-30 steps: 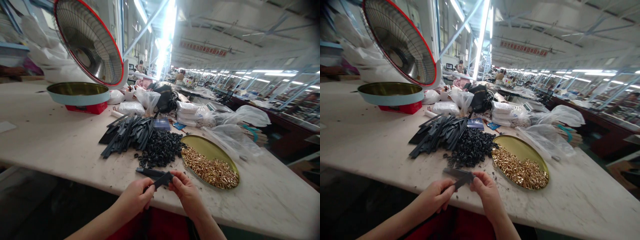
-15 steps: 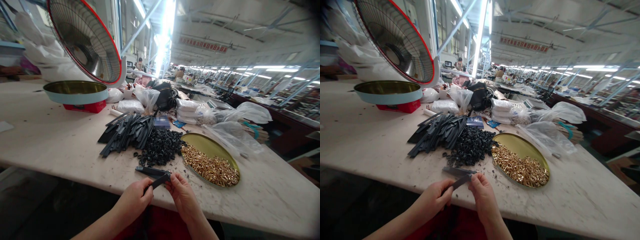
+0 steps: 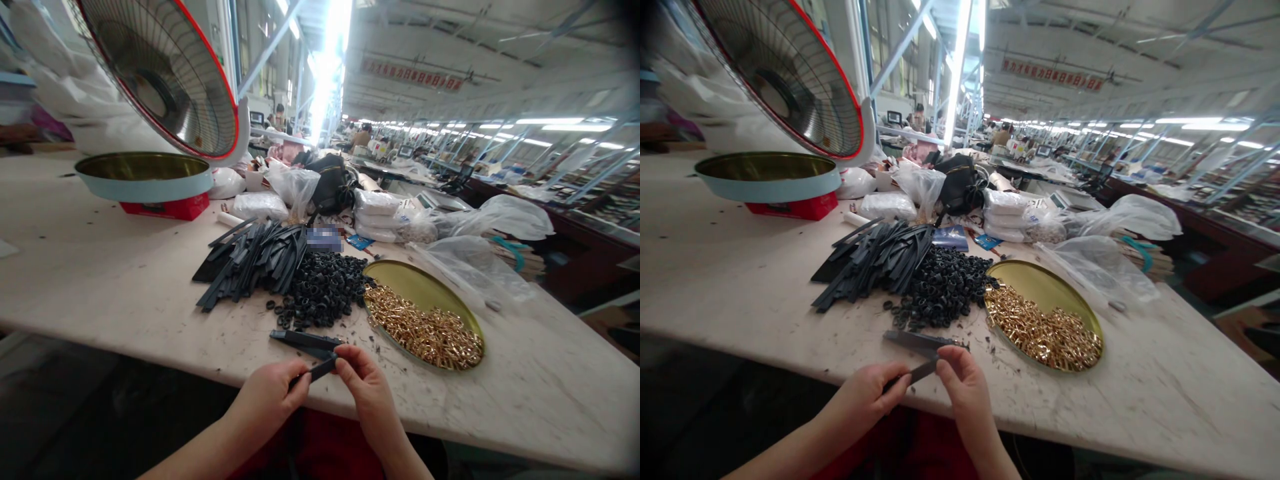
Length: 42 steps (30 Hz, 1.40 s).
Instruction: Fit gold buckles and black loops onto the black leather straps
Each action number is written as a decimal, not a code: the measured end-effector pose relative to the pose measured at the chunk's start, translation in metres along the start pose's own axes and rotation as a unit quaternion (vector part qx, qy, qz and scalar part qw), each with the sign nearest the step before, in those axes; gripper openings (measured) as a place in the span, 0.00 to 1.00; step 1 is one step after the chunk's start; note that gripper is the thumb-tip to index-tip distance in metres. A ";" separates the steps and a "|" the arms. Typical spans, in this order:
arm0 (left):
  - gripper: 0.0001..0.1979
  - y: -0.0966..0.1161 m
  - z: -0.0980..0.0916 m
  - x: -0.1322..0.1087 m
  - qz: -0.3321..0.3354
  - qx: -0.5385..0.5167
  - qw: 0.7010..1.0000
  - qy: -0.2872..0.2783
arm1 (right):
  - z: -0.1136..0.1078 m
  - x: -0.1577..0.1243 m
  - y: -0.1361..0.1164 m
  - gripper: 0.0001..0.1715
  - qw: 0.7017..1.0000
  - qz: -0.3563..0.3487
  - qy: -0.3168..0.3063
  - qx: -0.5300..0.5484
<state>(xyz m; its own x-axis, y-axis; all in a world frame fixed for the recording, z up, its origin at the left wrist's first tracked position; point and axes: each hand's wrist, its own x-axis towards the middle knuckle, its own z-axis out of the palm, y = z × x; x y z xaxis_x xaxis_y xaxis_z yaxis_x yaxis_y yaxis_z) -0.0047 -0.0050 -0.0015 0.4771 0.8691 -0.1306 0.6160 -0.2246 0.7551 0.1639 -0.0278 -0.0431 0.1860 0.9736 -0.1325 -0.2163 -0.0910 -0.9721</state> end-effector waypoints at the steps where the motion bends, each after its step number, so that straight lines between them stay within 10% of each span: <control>1: 0.13 0.001 -0.001 0.000 0.003 0.007 1.000 -0.008 | -0.001 -0.001 0.000 0.13 0.999 -0.016 -0.004 -0.029; 18: 0.14 0.002 0.018 0.005 0.027 -0.039 0.998 0.043 | 0.019 -0.010 -0.008 0.12 0.926 0.114 0.015 0.359; 42: 0.13 -0.003 0.032 0.017 0.039 -0.084 0.993 0.069 | 0.031 -0.008 -0.003 0.10 0.901 0.143 0.043 0.408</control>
<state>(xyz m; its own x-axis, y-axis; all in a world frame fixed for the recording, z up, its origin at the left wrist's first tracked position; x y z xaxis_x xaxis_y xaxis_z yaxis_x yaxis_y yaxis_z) 0.0214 -0.0038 -0.0268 0.4226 0.9062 0.0132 0.4613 -0.2276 0.8576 0.1334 -0.0292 -0.0327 0.0763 0.9115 -0.4041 -0.8932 -0.1177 -0.4341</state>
